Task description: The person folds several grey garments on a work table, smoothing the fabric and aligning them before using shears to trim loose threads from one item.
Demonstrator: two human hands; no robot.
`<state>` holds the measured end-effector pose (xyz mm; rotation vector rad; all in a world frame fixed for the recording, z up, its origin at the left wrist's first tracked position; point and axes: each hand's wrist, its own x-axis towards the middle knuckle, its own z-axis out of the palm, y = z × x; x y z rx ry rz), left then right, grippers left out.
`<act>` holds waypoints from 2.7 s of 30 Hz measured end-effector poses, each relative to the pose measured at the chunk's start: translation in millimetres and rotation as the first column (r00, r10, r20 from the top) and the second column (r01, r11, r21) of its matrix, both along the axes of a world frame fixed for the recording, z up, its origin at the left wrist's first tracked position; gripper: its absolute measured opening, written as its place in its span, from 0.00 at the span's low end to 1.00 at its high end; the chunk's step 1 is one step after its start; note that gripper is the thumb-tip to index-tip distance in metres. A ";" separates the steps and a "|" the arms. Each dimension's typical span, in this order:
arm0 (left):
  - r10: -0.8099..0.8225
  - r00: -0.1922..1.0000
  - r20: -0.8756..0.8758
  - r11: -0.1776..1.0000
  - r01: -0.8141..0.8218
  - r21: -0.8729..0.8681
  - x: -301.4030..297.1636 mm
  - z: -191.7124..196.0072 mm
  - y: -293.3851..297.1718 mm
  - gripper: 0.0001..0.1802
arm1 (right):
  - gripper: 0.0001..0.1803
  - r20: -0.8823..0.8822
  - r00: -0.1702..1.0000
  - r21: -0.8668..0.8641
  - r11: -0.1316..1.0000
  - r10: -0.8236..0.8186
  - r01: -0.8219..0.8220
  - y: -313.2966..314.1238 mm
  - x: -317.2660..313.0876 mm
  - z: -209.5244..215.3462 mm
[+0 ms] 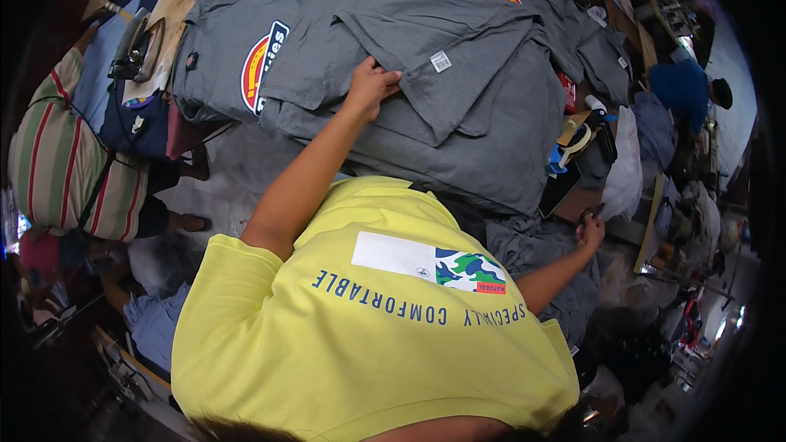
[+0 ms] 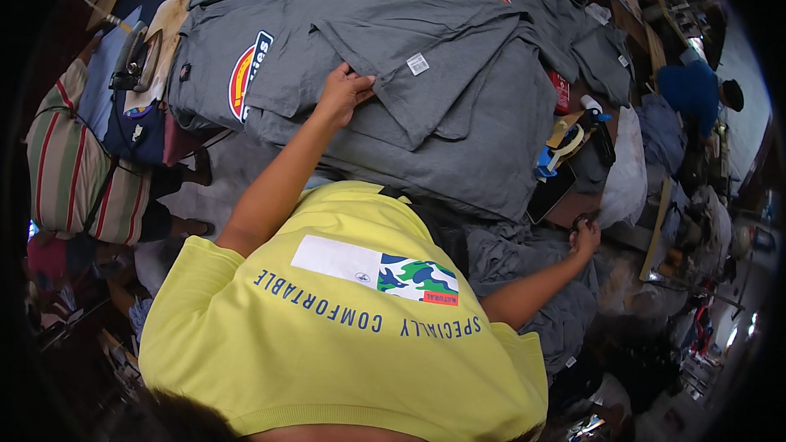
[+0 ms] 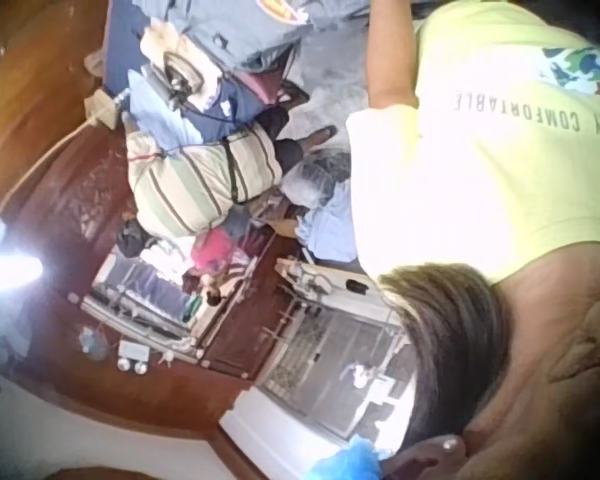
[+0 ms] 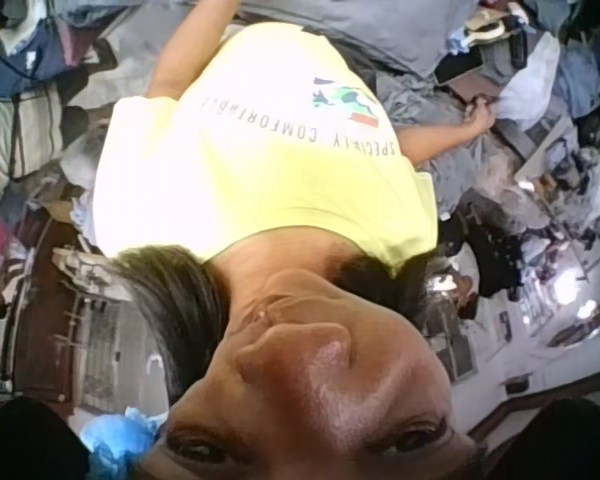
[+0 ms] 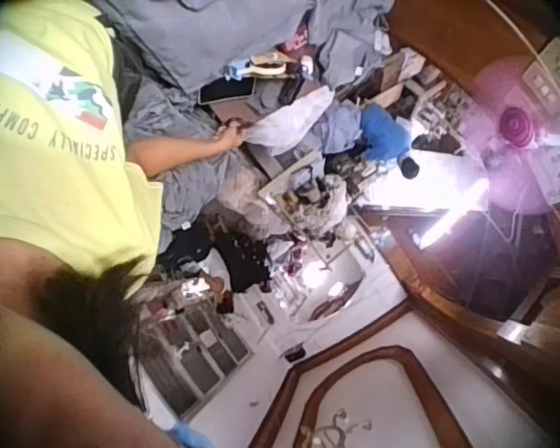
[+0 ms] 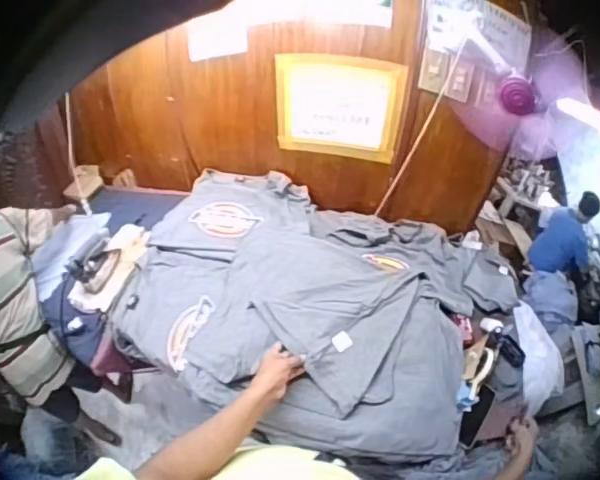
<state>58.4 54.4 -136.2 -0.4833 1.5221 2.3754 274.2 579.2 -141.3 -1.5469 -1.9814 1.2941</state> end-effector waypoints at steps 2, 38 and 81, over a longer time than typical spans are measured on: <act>-0.036 0.999 -0.003 0.999 0.036 0.034 -1.1 -2.6 -2.6 0.14 | 0.22 -0.087 0.995 0.195 0.980 0.041 -0.023 -40.5 -14.5 32.1; -0.114 0.993 0.032 0.970 0.105 0.220 -8.2 23.5 -5.0 0.10 | 0.25 0.102 0.273 0.187 0.251 0.956 -0.950 -334.2 -163.9 54.2; -0.022 1.000 -0.020 0.955 0.027 0.297 -23.0 28.5 -17.4 0.10 | 0.31 0.133 0.248 0.283 0.203 0.960 -0.938 -349.5 -196.1 57.4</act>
